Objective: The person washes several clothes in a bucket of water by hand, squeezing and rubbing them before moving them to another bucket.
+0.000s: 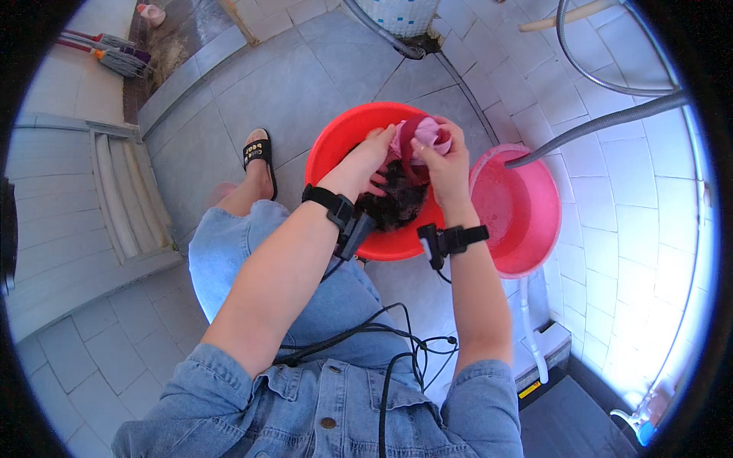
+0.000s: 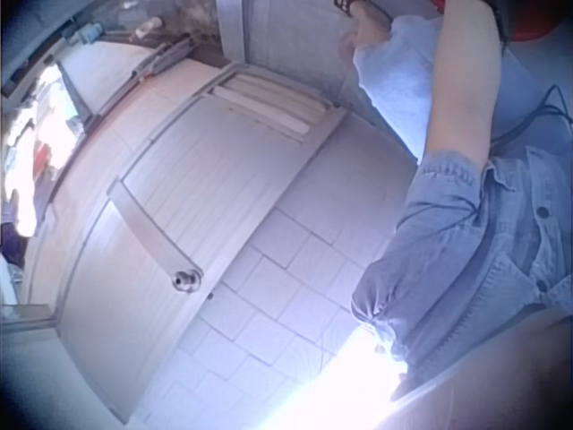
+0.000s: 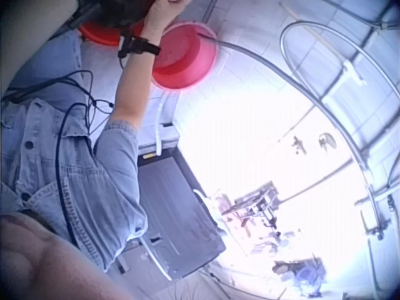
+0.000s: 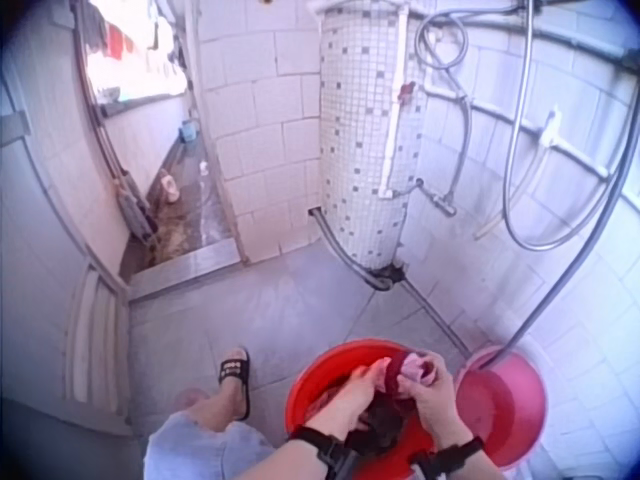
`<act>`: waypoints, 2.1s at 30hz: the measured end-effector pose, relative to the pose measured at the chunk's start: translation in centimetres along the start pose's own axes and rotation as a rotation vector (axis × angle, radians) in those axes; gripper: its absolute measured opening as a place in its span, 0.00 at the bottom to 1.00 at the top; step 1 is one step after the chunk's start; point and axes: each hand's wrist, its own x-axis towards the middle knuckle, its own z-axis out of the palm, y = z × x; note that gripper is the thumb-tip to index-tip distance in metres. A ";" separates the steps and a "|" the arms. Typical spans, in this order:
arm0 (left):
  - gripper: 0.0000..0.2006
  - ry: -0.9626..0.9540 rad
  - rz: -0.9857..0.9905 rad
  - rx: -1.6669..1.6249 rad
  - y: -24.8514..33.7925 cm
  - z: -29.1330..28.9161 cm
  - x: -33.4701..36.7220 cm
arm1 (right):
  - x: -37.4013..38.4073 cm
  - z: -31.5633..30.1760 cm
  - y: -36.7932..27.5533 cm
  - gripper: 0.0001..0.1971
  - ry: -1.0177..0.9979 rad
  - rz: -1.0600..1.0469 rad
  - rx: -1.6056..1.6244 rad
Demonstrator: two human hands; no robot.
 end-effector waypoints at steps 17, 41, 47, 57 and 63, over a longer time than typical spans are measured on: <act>0.17 0.014 0.336 -0.504 -0.7 0.1 1.5 | -0.7 4.1 -2.6 0.16 -0.019 0.480 0.458; 0.15 0.240 0.809 0.429 -1.2 1.4 0.1 | -0.6 3.2 -1.5 0.09 0.097 0.705 0.419; 0.16 0.194 0.734 0.372 -0.4 -1.0 1.3 | -0.1 -1.1 -0.3 0.13 -0.202 0.598 0.495; 0.27 -0.772 0.678 0.024 3.8 -2.1 -4.7 | -0.8 -0.8 2.5 0.24 -0.343 0.282 0.053; 0.26 -0.094 0.407 0.456 0.5 -3.2 3.0 | 1.4 -4.2 1.3 0.24 -0.196 0.406 0.605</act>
